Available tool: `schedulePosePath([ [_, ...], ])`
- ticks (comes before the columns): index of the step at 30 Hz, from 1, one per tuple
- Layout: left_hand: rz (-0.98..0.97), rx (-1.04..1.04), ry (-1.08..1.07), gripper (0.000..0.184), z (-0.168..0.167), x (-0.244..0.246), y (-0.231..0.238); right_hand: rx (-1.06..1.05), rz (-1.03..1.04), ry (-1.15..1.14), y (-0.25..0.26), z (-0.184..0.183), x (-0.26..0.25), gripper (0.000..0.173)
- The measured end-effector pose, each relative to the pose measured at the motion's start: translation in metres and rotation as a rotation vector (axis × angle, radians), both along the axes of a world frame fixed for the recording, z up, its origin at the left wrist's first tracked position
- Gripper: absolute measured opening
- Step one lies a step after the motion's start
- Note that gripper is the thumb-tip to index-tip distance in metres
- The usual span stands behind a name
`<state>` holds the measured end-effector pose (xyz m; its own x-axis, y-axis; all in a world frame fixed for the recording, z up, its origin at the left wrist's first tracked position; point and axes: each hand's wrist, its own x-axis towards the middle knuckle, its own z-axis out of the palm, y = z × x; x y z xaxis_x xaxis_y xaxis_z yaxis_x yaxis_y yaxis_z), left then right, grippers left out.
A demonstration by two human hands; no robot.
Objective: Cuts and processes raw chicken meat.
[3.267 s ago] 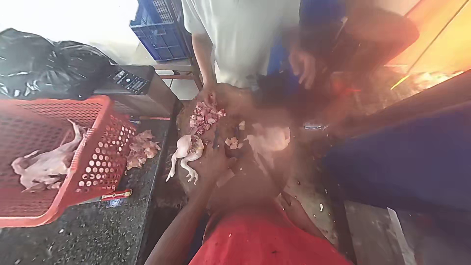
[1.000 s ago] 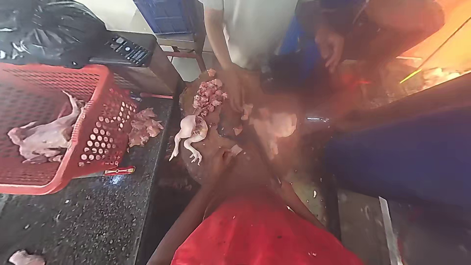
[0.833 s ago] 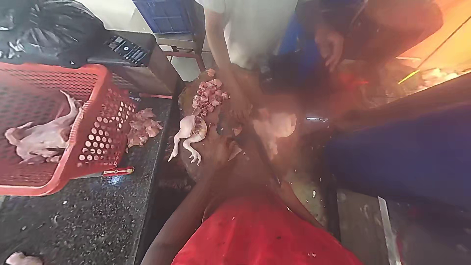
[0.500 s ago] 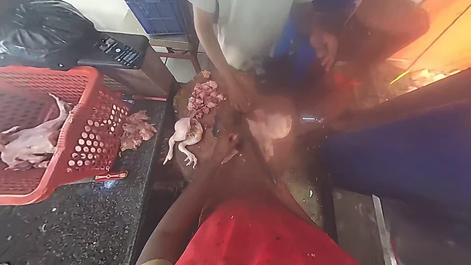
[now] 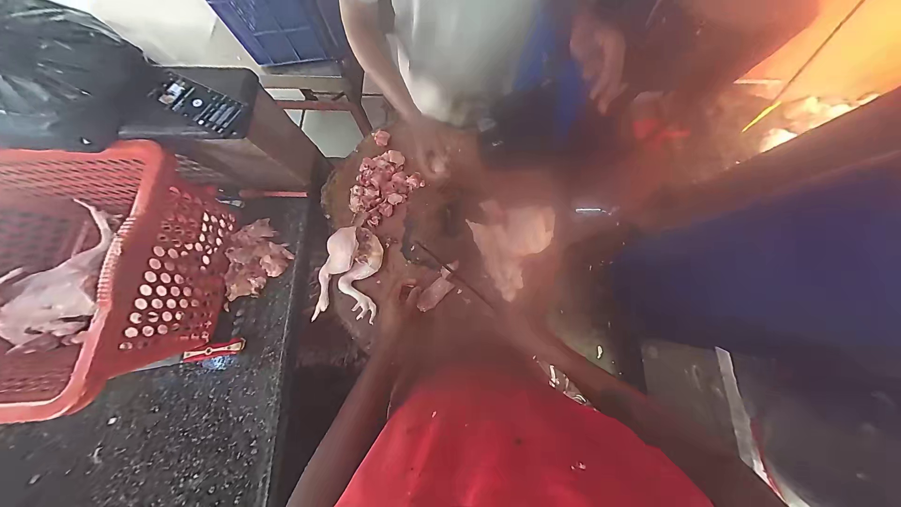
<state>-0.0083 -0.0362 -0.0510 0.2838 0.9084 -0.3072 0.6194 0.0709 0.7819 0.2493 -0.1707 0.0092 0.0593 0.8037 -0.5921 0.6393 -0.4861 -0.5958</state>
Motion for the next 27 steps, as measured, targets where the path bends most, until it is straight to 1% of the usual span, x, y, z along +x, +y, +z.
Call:
schedulePosePath([
  [1, 0.009, -0.012, 0.018, 0.031, 0.001, -0.004, -0.002, -0.075, 0.022, -0.037, 0.003, -0.009, 0.004, 0.051],
  [2, 0.018, -0.018, 0.022, 0.031, 0.001, -0.007, 0.000, -0.092, 0.023, -0.068, 0.005, -0.008, 0.007, 0.053],
  [3, 0.037, -0.021, 0.009, 0.031, 0.000, -0.009, 0.002, -0.054, 0.005, -0.077, 0.005, -0.002, 0.011, 0.052],
  [4, 0.052, -0.041, 0.002, 0.031, -0.002, -0.015, -0.004, 0.011, -0.027, -0.039, -0.004, 0.003, 0.011, 0.050],
  [7, 0.051, -0.049, -0.013, 0.031, -0.004, -0.016, -0.005, 0.260, -0.148, 0.140, -0.023, 0.018, 0.014, 0.040],
  [9, 0.000, -0.006, 0.010, 0.032, 0.004, 0.000, 0.001, 0.340, -0.228, 0.209, -0.032, 0.020, 0.016, 0.034],
  [11, -0.105, 0.040, 0.044, 0.039, 0.018, 0.026, 0.011, 0.367, -0.275, 0.183, -0.042, 0.009, 0.022, 0.036],
  [14, -0.264, 0.053, 0.094, 0.061, 0.031, 0.076, 0.026, 0.298, -0.351, 0.106, -0.069, -0.015, 0.032, 0.040],
  [15, -0.307, 0.071, 0.135, 0.061, 0.031, 0.094, 0.029, 0.268, -0.390, 0.078, -0.080, -0.026, 0.034, 0.040],
  [16, -0.350, 0.098, 0.178, 0.057, 0.027, 0.111, 0.031, 0.214, -0.420, 0.053, -0.092, -0.036, 0.037, 0.041],
  [18, -0.451, 0.145, 0.277, 0.040, 0.013, 0.138, 0.034, 0.088, -0.454, -0.002, -0.114, -0.057, 0.045, 0.042],
  [20, -0.539, 0.151, 0.318, 0.033, 0.005, 0.147, 0.040, 0.006, -0.499, -0.013, -0.126, -0.068, 0.049, 0.041],
  [22, -0.526, 0.128, 0.276, 0.029, 0.007, 0.143, 0.053, -0.021, -0.529, 0.005, -0.127, -0.070, 0.050, 0.040],
  [23, -0.489, 0.123, 0.230, 0.029, 0.014, 0.139, 0.063, -0.034, -0.528, 0.017, -0.125, -0.068, 0.050, 0.040],
  [24, -0.434, 0.129, 0.163, 0.028, 0.029, 0.137, 0.075, -0.048, -0.525, 0.031, -0.123, -0.065, 0.051, 0.041],
  [27, -0.286, 0.242, 0.017, 0.031, 0.102, 0.145, 0.115, -0.016, -0.557, 0.077, -0.126, -0.070, 0.048, 0.041],
])
